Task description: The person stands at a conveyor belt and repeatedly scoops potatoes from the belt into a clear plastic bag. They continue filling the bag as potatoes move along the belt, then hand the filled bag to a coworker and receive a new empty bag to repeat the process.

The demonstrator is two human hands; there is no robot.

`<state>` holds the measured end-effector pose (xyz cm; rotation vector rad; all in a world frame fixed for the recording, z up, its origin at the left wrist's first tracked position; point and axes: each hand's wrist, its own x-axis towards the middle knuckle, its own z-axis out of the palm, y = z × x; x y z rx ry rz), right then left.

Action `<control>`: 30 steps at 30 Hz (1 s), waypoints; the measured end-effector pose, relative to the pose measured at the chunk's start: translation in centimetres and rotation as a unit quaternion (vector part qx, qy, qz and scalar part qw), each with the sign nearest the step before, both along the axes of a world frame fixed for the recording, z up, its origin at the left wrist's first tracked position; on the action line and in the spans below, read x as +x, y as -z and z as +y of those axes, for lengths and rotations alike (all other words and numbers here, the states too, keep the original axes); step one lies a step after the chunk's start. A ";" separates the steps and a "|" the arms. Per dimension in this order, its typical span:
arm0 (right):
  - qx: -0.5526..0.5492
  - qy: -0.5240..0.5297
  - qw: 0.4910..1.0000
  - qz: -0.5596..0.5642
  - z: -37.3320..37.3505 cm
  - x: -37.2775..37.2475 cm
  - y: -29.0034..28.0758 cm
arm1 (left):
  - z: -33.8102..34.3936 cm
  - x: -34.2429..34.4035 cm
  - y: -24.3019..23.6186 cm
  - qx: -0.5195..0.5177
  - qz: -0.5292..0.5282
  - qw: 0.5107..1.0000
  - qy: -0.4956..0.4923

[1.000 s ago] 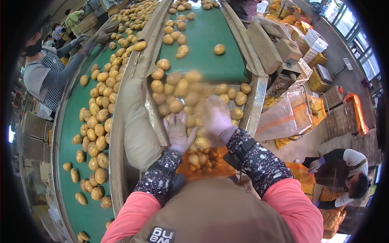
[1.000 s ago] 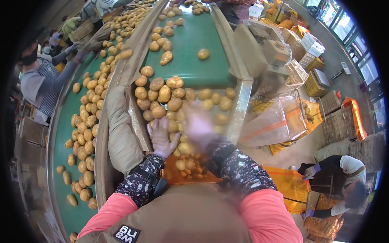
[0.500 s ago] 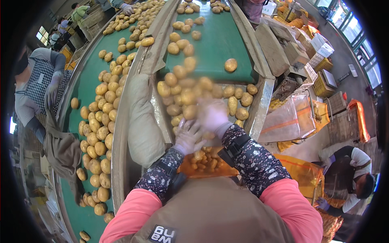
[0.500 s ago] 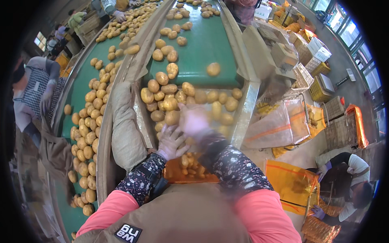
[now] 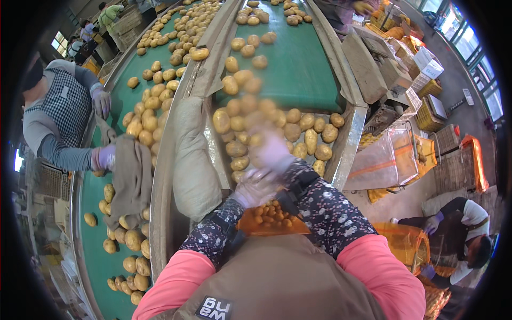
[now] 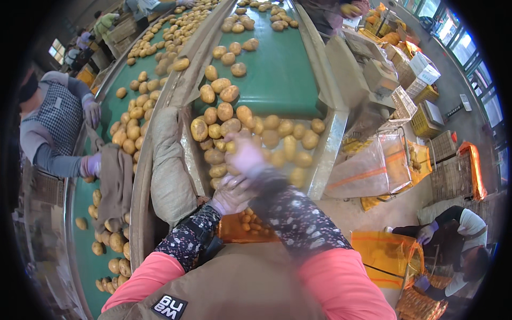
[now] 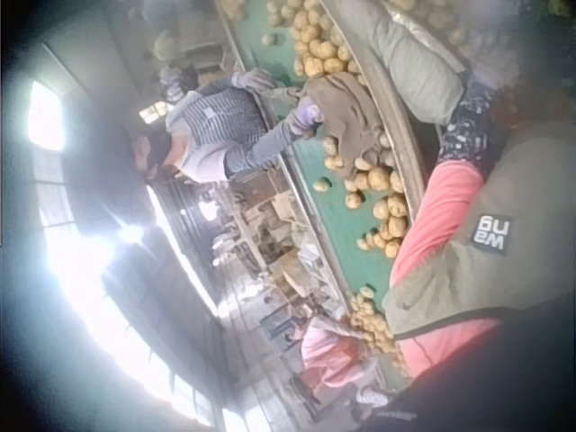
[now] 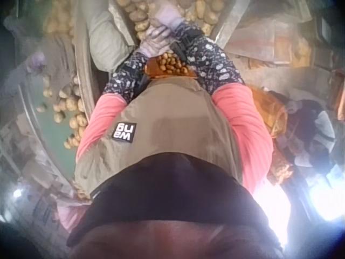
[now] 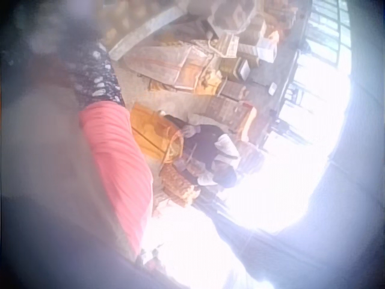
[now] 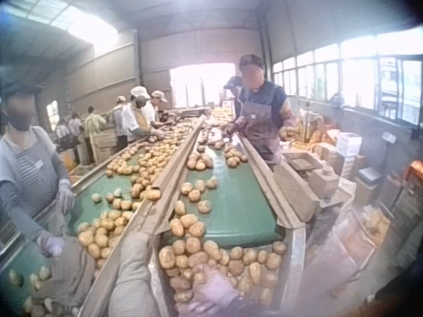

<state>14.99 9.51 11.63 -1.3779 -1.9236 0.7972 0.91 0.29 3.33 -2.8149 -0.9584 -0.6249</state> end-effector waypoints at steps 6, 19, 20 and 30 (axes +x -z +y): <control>-0.311 0.002 0.761 0.569 0.4 4.6 0.4 | 0.0 -0.1 0.4 -0.003 -0.041 0.996 -0.077; -0.246 -0.030 0.866 0.434 -1.3 6.7 -2.9 | 1.4 1.6 -2.1 -0.110 -0.053 0.975 -0.186; -0.228 -0.019 0.876 0.425 -1.5 6.5 -3.3 | 1.5 1.6 -2.2 -0.106 -0.052 0.976 -0.185; -0.223 0.028 0.881 0.417 -3.8 6.3 -5.6 | 1.2 1.4 -2.1 -0.069 -0.040 0.988 -0.132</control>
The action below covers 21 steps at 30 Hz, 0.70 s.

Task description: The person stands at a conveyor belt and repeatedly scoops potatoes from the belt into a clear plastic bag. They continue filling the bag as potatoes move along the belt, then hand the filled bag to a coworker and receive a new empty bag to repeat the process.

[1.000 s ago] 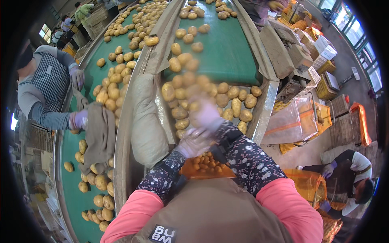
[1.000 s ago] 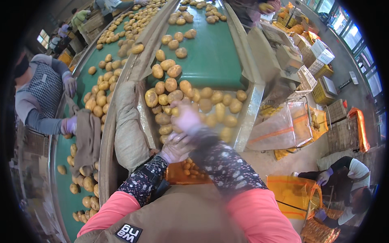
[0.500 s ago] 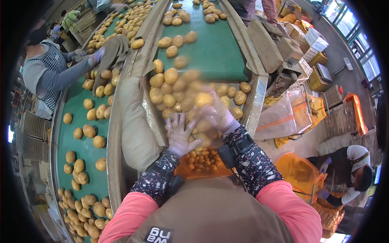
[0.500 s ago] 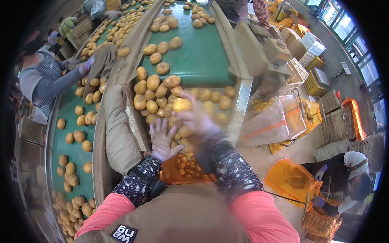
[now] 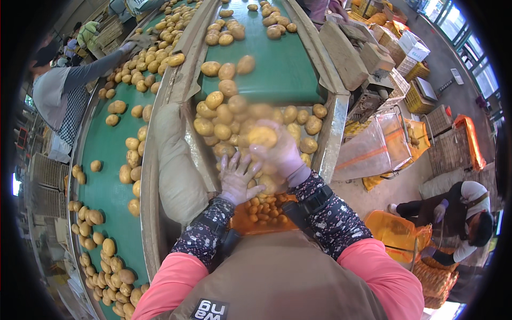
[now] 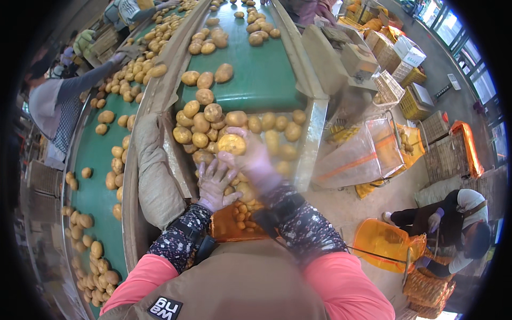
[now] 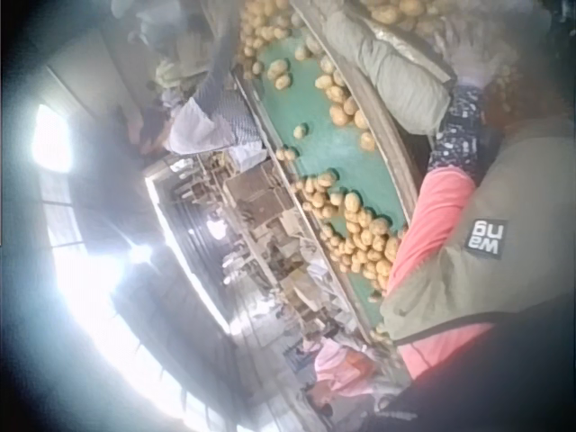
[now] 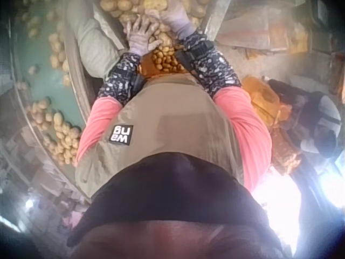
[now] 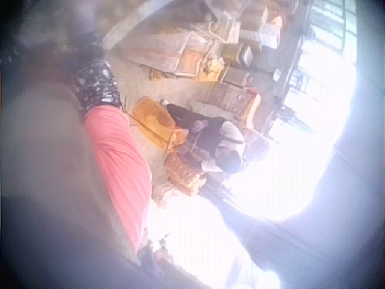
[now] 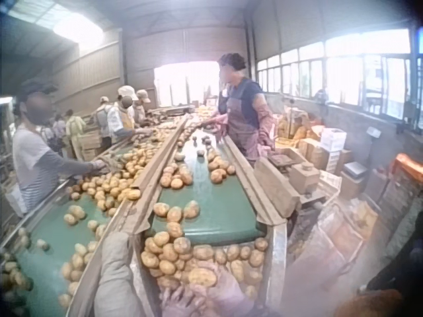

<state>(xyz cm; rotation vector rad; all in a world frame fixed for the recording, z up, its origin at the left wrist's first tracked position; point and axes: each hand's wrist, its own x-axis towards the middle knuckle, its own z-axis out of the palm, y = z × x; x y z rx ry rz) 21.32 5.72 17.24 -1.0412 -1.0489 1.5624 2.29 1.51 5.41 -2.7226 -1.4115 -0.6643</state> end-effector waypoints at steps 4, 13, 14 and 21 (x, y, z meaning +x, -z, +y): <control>-0.081 0.021 0.992 0.095 -0.1 0.0 1.9 | -0.4 0.2 -0.1 -0.014 -0.009 1.000 0.013; 0.142 0.168 0.929 -0.299 -6.5 1.5 8.0 | -6.2 0.8 2.2 -0.065 -0.018 0.985 -0.160; 0.191 0.122 0.891 -0.392 -6.8 1.5 8.8 | -6.5 0.6 2.5 -0.058 -0.030 0.986 -0.155; 0.255 0.035 0.809 -0.529 -7.1 1.2 11.0 | -5.5 -0.5 3.0 -0.037 -0.042 0.998 -0.035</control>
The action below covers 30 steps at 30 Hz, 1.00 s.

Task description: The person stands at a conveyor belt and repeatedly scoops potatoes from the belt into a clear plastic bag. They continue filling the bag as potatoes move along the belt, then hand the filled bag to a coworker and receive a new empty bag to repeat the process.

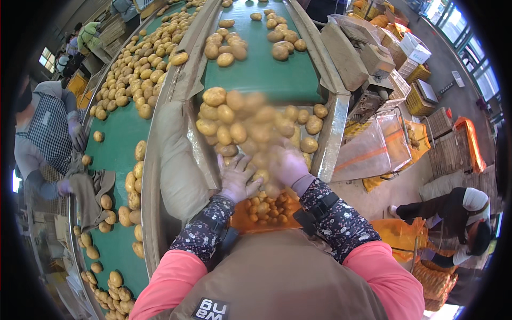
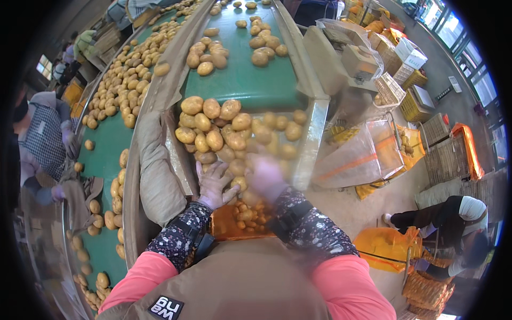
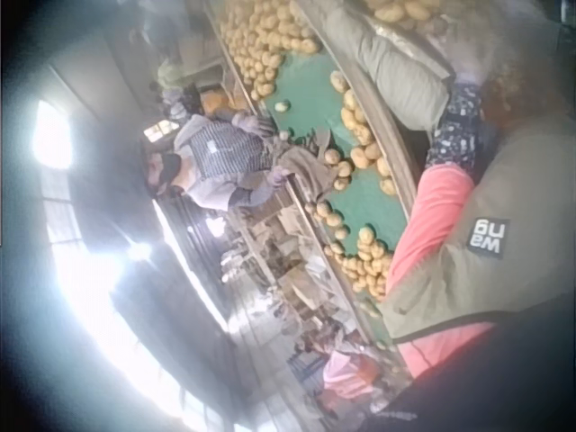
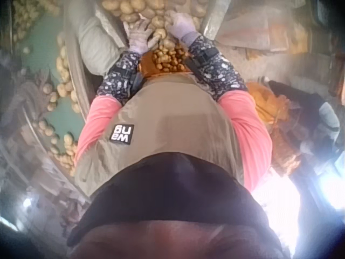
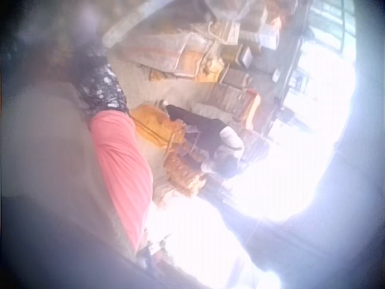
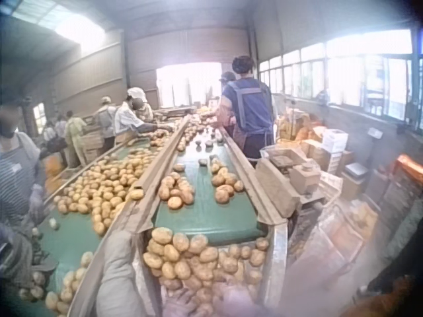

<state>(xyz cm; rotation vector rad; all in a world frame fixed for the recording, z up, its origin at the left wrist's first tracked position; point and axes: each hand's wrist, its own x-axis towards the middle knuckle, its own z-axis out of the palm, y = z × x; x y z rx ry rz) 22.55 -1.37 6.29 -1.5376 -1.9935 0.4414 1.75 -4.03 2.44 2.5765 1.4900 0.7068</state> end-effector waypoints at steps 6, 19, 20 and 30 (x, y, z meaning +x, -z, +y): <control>0.162 -0.124 0.978 0.042 4.7 -4.3 -2.6 | 1.6 0.1 -0.2 0.030 -0.011 0.998 0.050; -0.060 -0.167 0.977 -0.118 10.6 -10.6 -5.1 | 1.5 1.4 0.7 -0.048 0.055 0.996 0.043; -0.057 -0.179 0.982 -0.025 10.4 -9.9 -4.9 | 1.3 1.4 0.8 -0.030 0.041 0.997 0.051; -0.332 -0.238 0.574 0.710 9.4 -4.4 -5.3 | 3.7 2.0 -1.7 -0.072 -0.033 0.990 -0.117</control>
